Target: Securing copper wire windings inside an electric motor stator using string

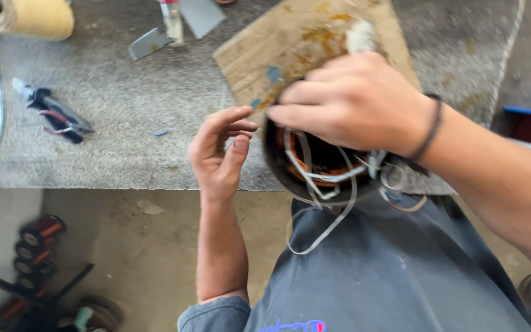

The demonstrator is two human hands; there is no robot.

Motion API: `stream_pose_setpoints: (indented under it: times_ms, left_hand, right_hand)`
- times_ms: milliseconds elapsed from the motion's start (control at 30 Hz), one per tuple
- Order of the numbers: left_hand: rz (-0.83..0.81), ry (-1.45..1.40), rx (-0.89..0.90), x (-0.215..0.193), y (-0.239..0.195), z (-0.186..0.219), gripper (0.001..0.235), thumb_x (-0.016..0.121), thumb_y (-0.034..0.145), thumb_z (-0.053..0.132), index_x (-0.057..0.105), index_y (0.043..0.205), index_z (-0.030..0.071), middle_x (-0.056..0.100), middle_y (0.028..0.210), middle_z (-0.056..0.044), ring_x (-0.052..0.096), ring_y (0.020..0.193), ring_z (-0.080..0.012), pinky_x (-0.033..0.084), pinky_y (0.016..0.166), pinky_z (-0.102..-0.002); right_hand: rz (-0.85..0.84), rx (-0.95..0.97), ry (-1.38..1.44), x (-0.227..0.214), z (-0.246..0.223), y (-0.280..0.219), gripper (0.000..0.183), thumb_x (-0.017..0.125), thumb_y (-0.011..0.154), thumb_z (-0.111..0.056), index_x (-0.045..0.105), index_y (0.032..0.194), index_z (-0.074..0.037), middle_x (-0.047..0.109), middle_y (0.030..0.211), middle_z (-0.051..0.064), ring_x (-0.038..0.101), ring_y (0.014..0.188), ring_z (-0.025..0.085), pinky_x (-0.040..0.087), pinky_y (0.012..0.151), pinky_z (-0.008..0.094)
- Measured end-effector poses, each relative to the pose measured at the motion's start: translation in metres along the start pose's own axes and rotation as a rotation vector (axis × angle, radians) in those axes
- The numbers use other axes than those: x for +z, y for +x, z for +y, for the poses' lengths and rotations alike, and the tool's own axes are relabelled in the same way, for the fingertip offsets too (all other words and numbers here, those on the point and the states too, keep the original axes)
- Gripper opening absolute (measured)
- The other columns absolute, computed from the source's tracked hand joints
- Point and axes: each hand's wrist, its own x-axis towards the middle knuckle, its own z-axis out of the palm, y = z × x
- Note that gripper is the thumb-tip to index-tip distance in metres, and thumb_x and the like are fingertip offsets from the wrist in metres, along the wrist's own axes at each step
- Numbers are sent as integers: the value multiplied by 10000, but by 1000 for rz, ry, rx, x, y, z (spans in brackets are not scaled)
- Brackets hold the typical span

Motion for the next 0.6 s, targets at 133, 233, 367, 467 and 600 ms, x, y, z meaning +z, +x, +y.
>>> stream_pose_setpoints:
  times_ms: [133,233,367,467,600]
  left_hand:
    - [194,-166,-58,-18,-13,-64,312,607,1061,259,642,1218,-9,704,1113,-140,703,900,-187,597,831,-297]
    - [265,-228,-103,-27,-20,-96,240,597,1059,177,660,1186,-17,719,1022,-149,698,820,-174,603,769,-271]
    - [157,106,20,-29,-15,-91,163,612,1028,149,730,1051,38,762,977,-102,738,874,-215,593,775,-323]
    - [111,192,63,-33,-6,-87,132,622,1018,137,728,1034,60,770,966,-77,743,834,-219,573,744,-330]
    - [83,204,78,-35,-4,-85,114,620,1020,130,717,1028,72,770,970,-61,750,840,-232,560,751,-342]
  right_hand:
    - [-40,-15,82,-6,-5,5,218,572,1084,-212,760,1175,-148,767,1086,22,687,762,205,508,613,362]
    - [-66,54,138,-7,-10,15,209,634,1041,-161,821,1101,-88,798,1009,84,694,721,200,494,577,347]
    - [-116,184,218,-7,-24,22,149,691,968,-73,800,1020,15,785,972,167,723,743,251,530,636,360]
    - [-166,198,204,-6,-25,24,152,689,949,-62,786,1008,39,776,967,183,694,698,260,519,620,370]
    - [-205,152,217,-4,-23,26,186,618,940,-104,769,958,4,771,937,165,679,641,229,485,556,345]
